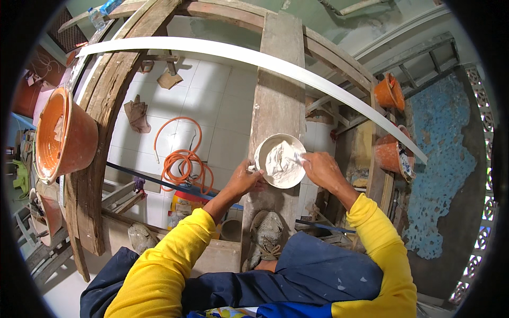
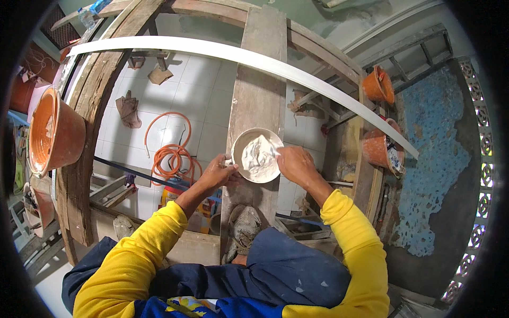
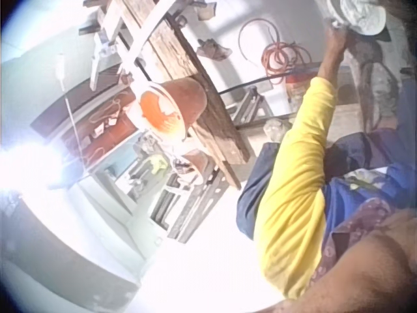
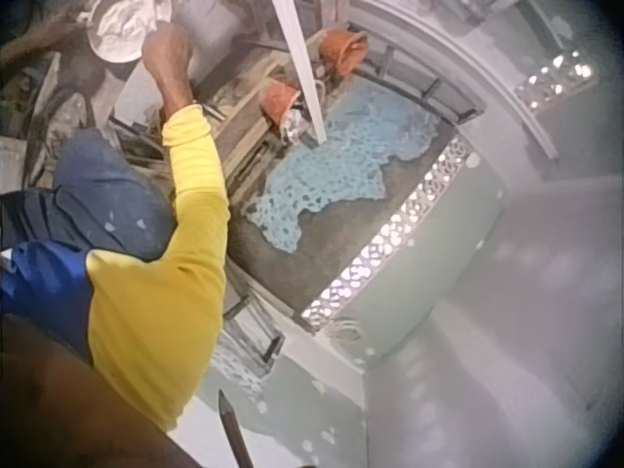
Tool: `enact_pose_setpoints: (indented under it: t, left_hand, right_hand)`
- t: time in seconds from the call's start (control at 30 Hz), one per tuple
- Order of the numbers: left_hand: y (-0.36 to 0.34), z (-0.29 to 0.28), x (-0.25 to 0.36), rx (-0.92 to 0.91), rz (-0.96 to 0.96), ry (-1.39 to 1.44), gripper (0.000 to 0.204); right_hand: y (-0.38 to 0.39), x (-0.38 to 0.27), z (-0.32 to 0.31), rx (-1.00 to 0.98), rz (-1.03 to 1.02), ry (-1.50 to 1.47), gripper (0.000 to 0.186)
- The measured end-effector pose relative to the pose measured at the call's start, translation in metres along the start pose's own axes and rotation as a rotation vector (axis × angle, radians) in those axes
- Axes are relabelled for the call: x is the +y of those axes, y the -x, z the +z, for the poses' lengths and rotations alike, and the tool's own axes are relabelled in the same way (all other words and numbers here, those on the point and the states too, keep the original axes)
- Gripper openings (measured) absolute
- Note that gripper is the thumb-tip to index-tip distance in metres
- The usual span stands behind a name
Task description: The person scoops white powder from a bucket into a bowl, mixes it with water using a trowel, and applies the resulting paste onto a long white strip. The person then smooths the paste along the strip's surface.
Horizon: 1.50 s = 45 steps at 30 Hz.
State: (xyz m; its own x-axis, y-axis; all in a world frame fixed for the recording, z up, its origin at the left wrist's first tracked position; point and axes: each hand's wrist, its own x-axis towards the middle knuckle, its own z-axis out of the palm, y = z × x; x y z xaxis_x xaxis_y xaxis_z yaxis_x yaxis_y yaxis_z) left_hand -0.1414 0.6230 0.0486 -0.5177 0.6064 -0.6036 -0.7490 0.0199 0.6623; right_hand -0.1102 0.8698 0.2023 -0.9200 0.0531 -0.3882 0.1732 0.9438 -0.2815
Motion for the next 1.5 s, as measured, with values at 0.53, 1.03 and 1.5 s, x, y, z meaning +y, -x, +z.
enact_pose_setpoints:
  t: [0.53, 1.03, 1.5]
  left_hand:
    - [-0.002, -0.009, -0.007, -0.025, 0.155, -0.198, 0.042]
    - [0.006, -0.004, -0.002, -0.007, 0.094, -0.197, 0.057]
    - [-0.010, -0.009, -0.019, 0.066, 0.277, -0.207, 0.044]
  right_hand:
    - [-0.007, 0.025, 0.015, -0.326, -0.080, -0.102, 0.037]
    - [-0.019, 0.028, -0.004, -0.106, -0.003, -0.179, 0.034]
    - [-0.015, 0.034, -0.013, -0.164, 0.065, -0.074, 0.034]
